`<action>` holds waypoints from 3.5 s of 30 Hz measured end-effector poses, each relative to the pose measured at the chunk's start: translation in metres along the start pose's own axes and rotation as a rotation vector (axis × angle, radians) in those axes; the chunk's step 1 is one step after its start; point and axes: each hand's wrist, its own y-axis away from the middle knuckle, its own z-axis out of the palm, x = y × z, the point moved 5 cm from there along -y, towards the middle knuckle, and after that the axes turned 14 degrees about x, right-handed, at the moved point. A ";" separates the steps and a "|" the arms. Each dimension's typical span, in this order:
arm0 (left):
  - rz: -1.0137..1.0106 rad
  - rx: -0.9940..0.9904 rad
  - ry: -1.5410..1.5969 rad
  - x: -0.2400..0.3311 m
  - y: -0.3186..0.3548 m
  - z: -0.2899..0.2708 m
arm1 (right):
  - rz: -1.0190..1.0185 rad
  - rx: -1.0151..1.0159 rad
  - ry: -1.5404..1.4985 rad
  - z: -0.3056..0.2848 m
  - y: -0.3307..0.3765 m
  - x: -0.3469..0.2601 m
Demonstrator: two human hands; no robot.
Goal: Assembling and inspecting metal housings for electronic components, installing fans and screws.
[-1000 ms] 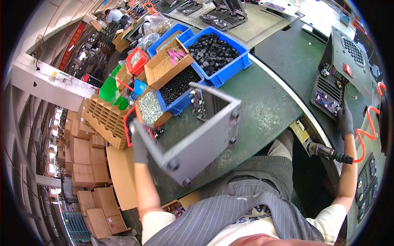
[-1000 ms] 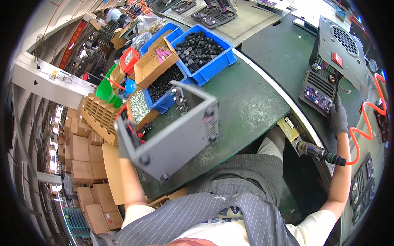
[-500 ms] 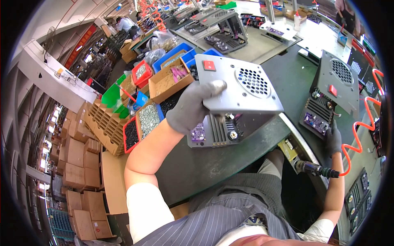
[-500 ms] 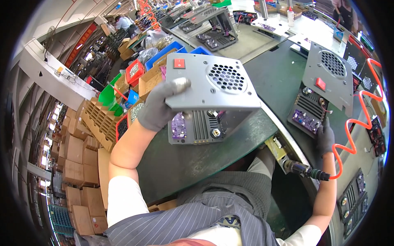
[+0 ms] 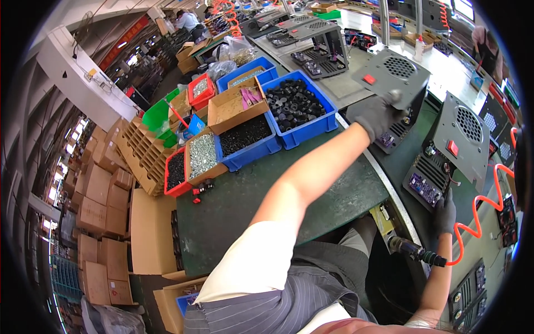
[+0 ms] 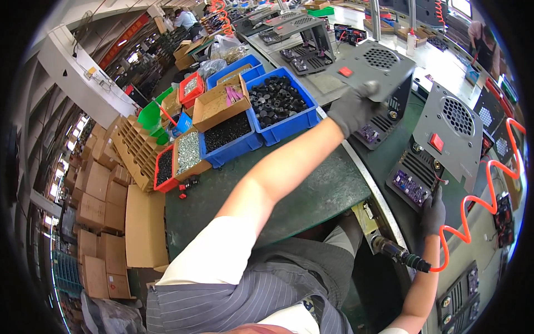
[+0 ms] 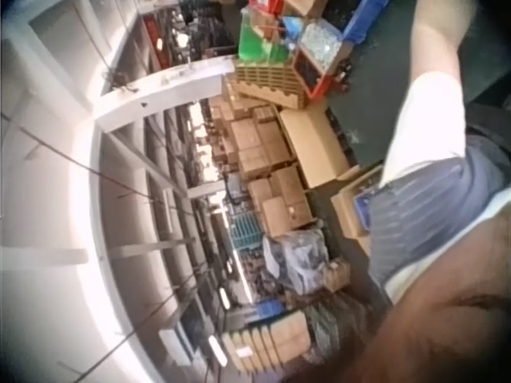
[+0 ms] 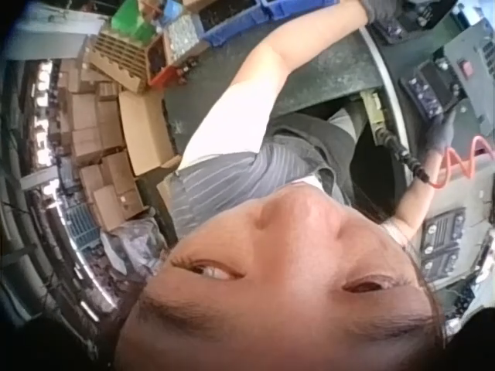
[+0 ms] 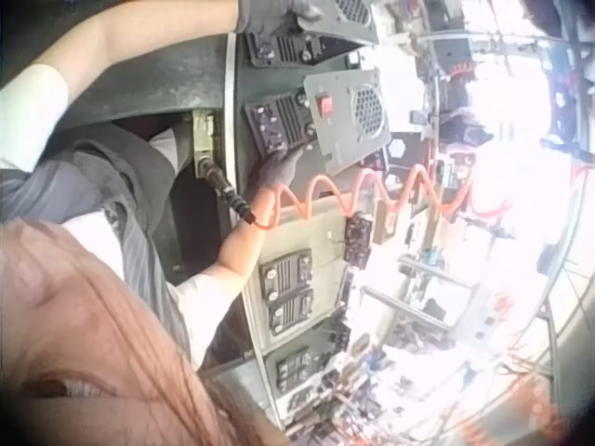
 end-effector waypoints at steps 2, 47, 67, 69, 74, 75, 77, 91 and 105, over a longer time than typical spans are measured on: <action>-0.148 0.071 -0.041 -0.021 -0.016 -0.005 | 0.011 -0.003 0.002 0.000 0.000 0.000; 0.600 -0.009 -2.145 0.070 0.164 -0.196 | -0.323 -0.232 0.166 -0.072 0.070 -0.007; 0.710 -0.062 -2.159 0.062 0.163 -0.204 | -0.318 -0.327 -0.206 -0.037 0.059 -0.032; 0.749 -0.167 -2.130 0.058 0.167 -0.200 | -0.473 -0.052 -0.036 -0.057 0.059 -0.027; 0.712 -0.162 -2.159 0.056 0.168 -0.200 | 0.295 -0.247 -0.301 -0.085 0.038 0.035; 0.745 -0.122 -2.153 0.058 0.168 -0.199 | 0.377 -0.270 -0.272 -0.085 0.038 0.039; 0.713 -0.159 -2.167 0.055 0.168 -0.200 | 0.019 -0.343 -0.023 -0.084 0.038 0.024; 0.763 -0.080 -2.212 0.052 0.170 -0.198 | -0.045 -0.497 0.447 -0.054 0.062 0.026; 0.745 -0.101 -2.186 0.053 0.170 -0.201 | -0.145 -0.551 0.346 -0.041 0.057 -0.010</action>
